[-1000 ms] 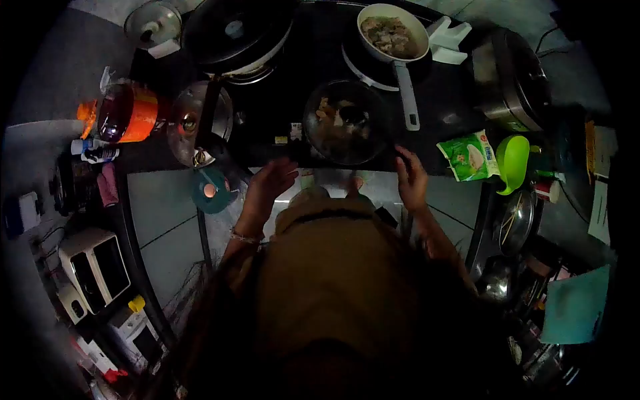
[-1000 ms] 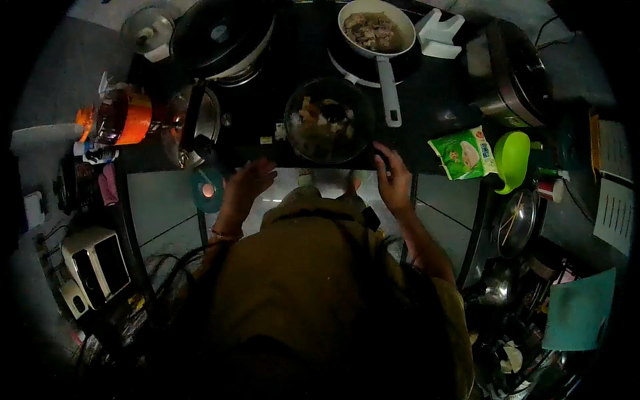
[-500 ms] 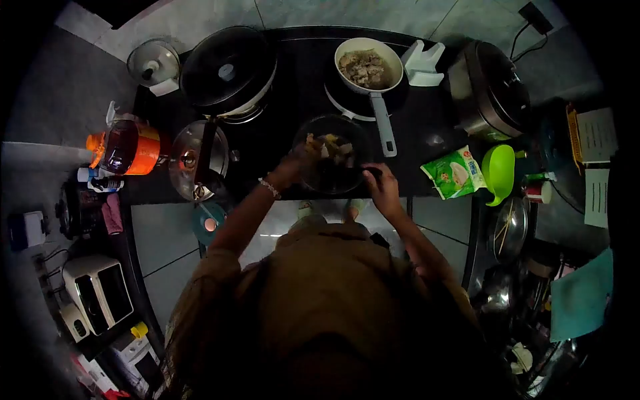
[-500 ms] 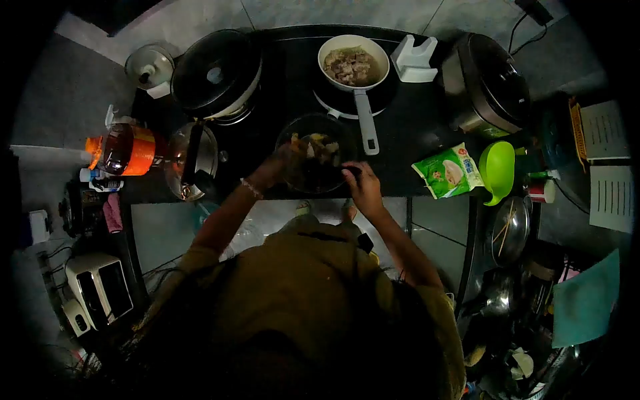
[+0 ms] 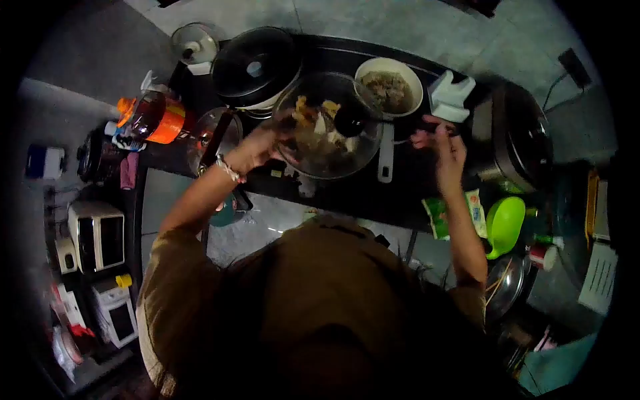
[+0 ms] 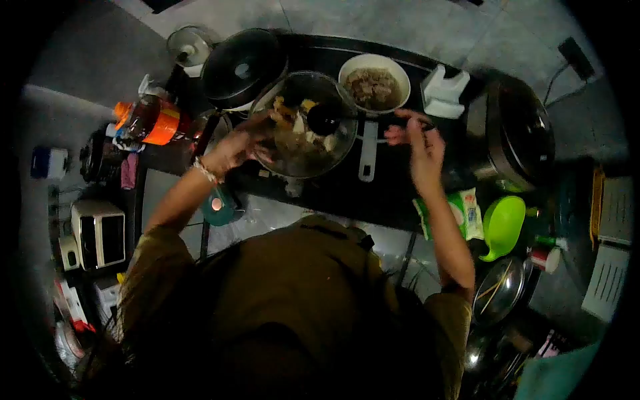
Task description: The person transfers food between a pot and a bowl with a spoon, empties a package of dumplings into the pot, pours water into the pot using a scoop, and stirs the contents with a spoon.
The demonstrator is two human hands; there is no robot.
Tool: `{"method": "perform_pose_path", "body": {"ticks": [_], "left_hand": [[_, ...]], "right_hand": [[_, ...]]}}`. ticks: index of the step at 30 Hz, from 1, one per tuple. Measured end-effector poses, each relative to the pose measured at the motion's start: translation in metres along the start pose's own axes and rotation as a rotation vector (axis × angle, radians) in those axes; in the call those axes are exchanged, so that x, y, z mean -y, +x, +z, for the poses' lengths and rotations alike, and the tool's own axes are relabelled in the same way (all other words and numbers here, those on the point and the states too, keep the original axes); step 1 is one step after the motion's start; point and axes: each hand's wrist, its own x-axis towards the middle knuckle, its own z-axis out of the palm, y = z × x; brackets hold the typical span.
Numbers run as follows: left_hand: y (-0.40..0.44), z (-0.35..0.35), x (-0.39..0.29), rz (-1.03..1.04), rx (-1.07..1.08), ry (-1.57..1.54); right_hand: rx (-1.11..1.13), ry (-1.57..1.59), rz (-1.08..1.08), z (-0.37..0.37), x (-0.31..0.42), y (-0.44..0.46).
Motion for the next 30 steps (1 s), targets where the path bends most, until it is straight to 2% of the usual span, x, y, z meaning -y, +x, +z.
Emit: {"method": "perform_pose_path", "body": {"ticks": [3, 4, 9, 11, 12, 13, 15, 23, 30], "left_hand": [[0.004, 0.028, -0.038, 0.100, -0.091, -0.001], [0.010, 0.030, -0.045, 0.167, -0.045, -0.054], [0.043, 0.064, -0.083, 0.261, -0.120, -0.064], [0.058, 0.073, -0.096, 0.324, -0.201, -0.106], [0.059, 0.078, -0.102, 0.364, -0.134, -0.170], [0.071, 0.075, -0.105, 0.375, -0.137, -0.171], [0.102, 0.068, -0.107, 0.443, -0.163, -0.081], [0.145, 0.067, -0.110, 0.464, -0.284, -0.109], [0.157, 0.068, -0.101, 0.496, -0.151, -0.095]], "right_hand": [[0.066, -0.047, -0.129, -0.016, 0.039, 0.046], [0.076, -0.076, -0.161, -0.022, 0.050, 0.061], [0.092, -0.176, -0.276, -0.041, 0.090, 0.120], [0.098, -0.202, -0.232, -0.051, 0.095, 0.143], [0.096, -0.209, -0.201, -0.056, 0.095, 0.154], [0.103, -0.208, -0.210, -0.057, 0.092, 0.165], [0.081, -0.171, -0.083, -0.060, 0.085, 0.183], [-0.010, -0.149, -0.099, -0.071, 0.085, 0.224], [0.232, -0.194, 0.045, -0.054, 0.052, 0.234]]}}
